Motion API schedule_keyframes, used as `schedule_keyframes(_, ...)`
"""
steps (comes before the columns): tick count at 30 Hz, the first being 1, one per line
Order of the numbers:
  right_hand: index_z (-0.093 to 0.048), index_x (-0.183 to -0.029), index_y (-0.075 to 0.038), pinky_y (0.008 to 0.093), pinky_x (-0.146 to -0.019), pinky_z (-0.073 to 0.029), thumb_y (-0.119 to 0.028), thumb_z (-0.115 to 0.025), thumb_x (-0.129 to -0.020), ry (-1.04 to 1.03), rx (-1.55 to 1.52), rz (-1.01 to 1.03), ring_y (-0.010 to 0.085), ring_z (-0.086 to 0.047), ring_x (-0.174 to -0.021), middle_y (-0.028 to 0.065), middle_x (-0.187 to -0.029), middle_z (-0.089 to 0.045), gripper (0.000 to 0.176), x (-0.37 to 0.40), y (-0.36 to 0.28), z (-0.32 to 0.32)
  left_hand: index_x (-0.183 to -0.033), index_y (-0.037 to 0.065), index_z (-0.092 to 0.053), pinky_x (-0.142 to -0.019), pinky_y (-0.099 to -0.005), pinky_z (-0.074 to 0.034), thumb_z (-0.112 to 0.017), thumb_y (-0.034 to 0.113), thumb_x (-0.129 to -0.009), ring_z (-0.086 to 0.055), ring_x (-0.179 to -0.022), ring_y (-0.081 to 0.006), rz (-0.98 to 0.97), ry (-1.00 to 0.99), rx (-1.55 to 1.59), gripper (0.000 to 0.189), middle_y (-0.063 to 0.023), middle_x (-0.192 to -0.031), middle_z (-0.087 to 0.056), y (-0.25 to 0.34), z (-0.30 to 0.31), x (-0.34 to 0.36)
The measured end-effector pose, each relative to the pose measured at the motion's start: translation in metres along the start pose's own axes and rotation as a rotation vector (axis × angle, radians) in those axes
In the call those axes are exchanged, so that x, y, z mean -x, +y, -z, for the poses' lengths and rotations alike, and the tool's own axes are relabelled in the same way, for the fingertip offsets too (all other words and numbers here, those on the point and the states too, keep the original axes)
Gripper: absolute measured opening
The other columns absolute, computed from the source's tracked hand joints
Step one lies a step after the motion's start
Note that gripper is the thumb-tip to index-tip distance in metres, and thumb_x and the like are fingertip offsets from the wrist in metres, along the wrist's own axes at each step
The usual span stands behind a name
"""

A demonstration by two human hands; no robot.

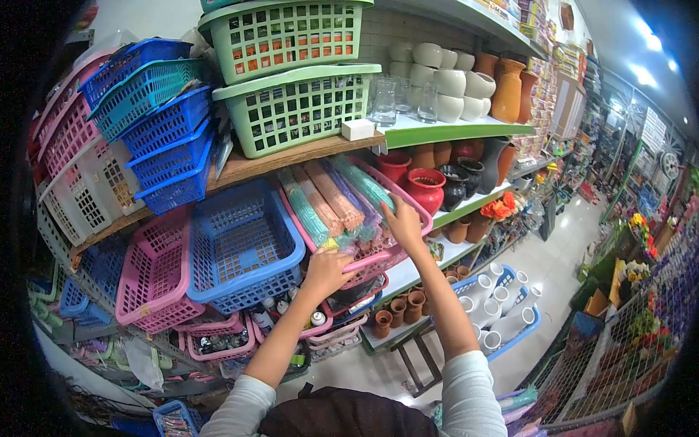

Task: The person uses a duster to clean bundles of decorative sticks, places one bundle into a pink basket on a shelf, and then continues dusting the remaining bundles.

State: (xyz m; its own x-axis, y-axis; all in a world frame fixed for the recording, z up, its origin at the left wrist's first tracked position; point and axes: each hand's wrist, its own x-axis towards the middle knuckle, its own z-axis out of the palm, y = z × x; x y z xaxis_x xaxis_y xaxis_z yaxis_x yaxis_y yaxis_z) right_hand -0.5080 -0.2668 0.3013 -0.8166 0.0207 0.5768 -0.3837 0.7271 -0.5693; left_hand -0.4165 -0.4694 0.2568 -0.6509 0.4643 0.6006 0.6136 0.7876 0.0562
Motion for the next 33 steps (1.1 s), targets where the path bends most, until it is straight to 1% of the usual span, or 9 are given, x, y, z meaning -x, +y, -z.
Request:
schedule_keyframes(3, -0.056, -0.113, -0.001, 0.0449, -0.077, -0.047, -0.034, -0.057, -0.085, 0.003, 0.008, 0.135, 0.0408, -0.06, -0.087, 0.0269, -0.091, -0.062, 0.044, -0.021, 0.01, -0.026, -0.08, 0.01, -0.066, -0.072, -0.0345, -0.042, -0.07, 0.034, -0.067, -0.06, -0.076, -0.0206, 0.014, -0.023, -0.004, 0.028, -0.0041, -0.078, -0.066, 0.001, 0.0, -0.001)
schedule_keyframes(4, -0.055, -0.117, -0.001, 0.0454, -0.077, -0.047, -0.033, -0.056, -0.084, -0.078, 0.051, 0.116, 0.0405, -0.06, -0.087, 0.0271, -0.091, -0.062, 0.046, -0.025, 0.008, -0.028, -0.079, 0.011, -0.066, -0.071, -0.0343, -0.042, -0.07, 0.034, -0.066, -0.06, -0.076, -0.0201, 0.016, -0.027, -0.016, 0.027, -0.0036, -0.077, -0.065, 0.001, 0.0, -0.002)
schedule_keyframes(8, -0.053, -0.122, -0.006, 0.0461, -0.076, -0.048, -0.035, -0.054, -0.084, -0.207, 0.127, 0.181, 0.0396, -0.061, -0.085, 0.0261, -0.091, -0.062, 0.047, -0.052, 0.032, -0.061, -0.076, 0.012, -0.064, -0.071, -0.0335, -0.042, -0.071, 0.033, -0.065, -0.06, -0.075, -0.0191, 0.012, -0.02, -0.033, 0.024, -0.0019, -0.074, -0.064, 0.002, -0.001, -0.001)
schedule_keyframes(14, -0.052, -0.125, -0.013, 0.0469, -0.079, -0.047, -0.038, -0.052, -0.085, -0.415, 0.264, 0.163, 0.0399, -0.06, -0.087, 0.0252, -0.094, -0.062, 0.047, -0.069, 0.03, -0.056, -0.072, 0.011, -0.064, -0.071, -0.0331, -0.042, -0.072, 0.033, -0.064, -0.06, -0.074, -0.0187, 0.022, 0.014, -0.013, 0.025, -0.0011, -0.072, -0.063, 0.001, -0.005, -0.001)
schedule_keyframes(17, -0.053, -0.125, -0.013, 0.0452, -0.081, -0.047, -0.039, -0.052, -0.085, -0.441, 0.319, 0.136, 0.0384, -0.06, -0.092, 0.0249, -0.099, -0.061, 0.048, -0.068, 0.025, -0.049, -0.072, 0.011, -0.064, -0.071, -0.0329, -0.042, -0.072, 0.033, -0.064, -0.06, -0.074, -0.0187, 0.028, 0.01, -0.014, 0.025, -0.001, -0.072, -0.063, 0.003, -0.003, -0.001)
schedule_keyframes(20, -0.053, -0.125, -0.013, 0.0437, -0.084, -0.046, -0.038, -0.052, -0.085, -0.336, 0.325, 0.153, 0.037, -0.058, -0.098, 0.0244, -0.107, -0.059, 0.047, -0.066, 0.031, -0.05, -0.072, 0.01, -0.064, -0.072, -0.0329, -0.042, -0.072, 0.033, -0.064, -0.06, -0.075, -0.019, 0.032, 0.002, -0.013, 0.025, -0.0011, -0.073, -0.064, 0.003, -0.002, -0.001)
schedule_keyframes(23, -0.054, -0.123, -0.011, 0.0445, -0.083, -0.047, -0.037, -0.054, -0.084, -0.354, 0.262, 0.154, 0.0378, -0.058, -0.098, 0.0241, -0.111, -0.056, 0.047, -0.069, 0.051, -0.057, -0.073, 0.01, -0.065, -0.073, -0.0331, -0.042, -0.071, 0.032, -0.065, -0.06, -0.077, -0.0194, 0.038, -0.008, -0.016, 0.025, -0.0015, -0.074, -0.064, 0.004, -0.001, 0.0)
schedule_keyframes(26, -0.055, -0.121, -0.009, 0.0441, -0.085, -0.046, -0.037, -0.054, -0.084, -0.333, 0.276, 0.103, 0.0376, -0.057, -0.098, 0.0245, -0.111, -0.056, 0.046, -0.062, 0.046, -0.048, -0.073, 0.01, -0.065, -0.075, -0.0336, -0.041, -0.071, 0.033, -0.066, -0.06, -0.079, -0.02, 0.046, -0.007, -0.006, 0.025, -0.0023, -0.074, -0.064, 0.003, -0.002, 0.001)
schedule_keyframes(33, -0.056, -0.119, -0.007, 0.0442, -0.088, -0.044, -0.033, -0.056, -0.083, -0.222, 0.234, 0.129, 0.0377, -0.054, -0.102, 0.0213, -0.114, -0.055, 0.044, -0.05, 0.049, -0.041, -0.074, 0.009, -0.066, -0.079, -0.0348, -0.041, -0.069, 0.036, -0.069, -0.06, -0.08, -0.0223, 0.044, 0.022, 0.006, 0.028, -0.0059, -0.075, -0.065, 0.004, -0.001, 0.003)
